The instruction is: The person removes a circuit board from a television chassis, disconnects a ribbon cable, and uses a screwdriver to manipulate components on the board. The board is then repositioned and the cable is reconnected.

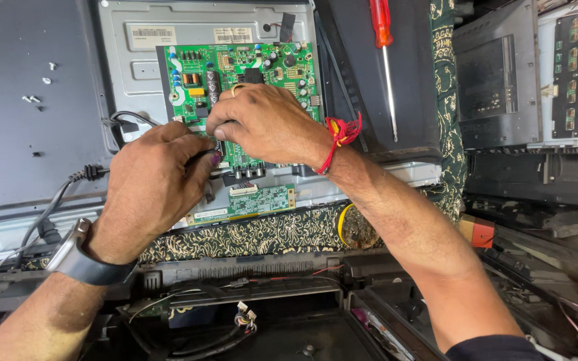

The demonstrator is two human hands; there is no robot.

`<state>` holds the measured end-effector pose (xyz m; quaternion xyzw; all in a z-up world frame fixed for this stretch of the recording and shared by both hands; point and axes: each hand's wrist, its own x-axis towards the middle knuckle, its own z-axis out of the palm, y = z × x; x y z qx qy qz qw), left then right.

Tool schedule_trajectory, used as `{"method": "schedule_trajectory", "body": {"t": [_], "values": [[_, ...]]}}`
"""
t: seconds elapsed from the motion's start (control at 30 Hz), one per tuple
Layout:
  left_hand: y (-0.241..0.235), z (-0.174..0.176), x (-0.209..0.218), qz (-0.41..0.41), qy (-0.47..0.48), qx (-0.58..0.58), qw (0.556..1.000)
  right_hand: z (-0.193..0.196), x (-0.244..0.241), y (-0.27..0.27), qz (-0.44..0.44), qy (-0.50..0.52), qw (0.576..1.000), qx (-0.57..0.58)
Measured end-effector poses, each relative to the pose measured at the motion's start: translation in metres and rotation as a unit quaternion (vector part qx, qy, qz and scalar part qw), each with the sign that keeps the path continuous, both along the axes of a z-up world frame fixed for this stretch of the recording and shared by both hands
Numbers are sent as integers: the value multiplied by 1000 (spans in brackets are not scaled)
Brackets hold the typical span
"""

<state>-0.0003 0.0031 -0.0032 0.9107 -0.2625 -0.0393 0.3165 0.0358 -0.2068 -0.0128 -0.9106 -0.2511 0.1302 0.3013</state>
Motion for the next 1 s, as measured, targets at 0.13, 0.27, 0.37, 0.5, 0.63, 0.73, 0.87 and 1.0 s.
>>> {"method": "schedule_trajectory", "body": {"t": [0.13, 0.27, 0.37, 0.5, 0.63, 0.73, 0.87, 1.0], "values": [[-1, 0, 1, 0, 7, -3, 1000, -1, 0, -1, -3, -5, 1000, -6], [-2, 1, 0, -1, 21, -5, 1000, -3, 1, -3, 4, -2, 1000, 4], [-4, 4, 1, -2, 11, -5, 1000, -3, 0, -4, 2, -6, 1000, 0], [-8, 12, 2, 1, 7, -7, 1000, -4, 0, -2, 2, -10, 1000, 5], [-11, 19, 2, 18, 25, 10, 999, -7, 0, -3, 4, -19, 1000, 11], [-13, 23, 3, 18, 31, 0, 999, -8, -2, -4, 5, -32, 999, 13], [-11, 22, 2, 15, 23, 1, 1000, -9, -2, -4, 1, -24, 1000, 19], [-8, 15, 2, 5, 21, -12, 1000, -9, -2, -5, -9, -31, 999, 22]]}}
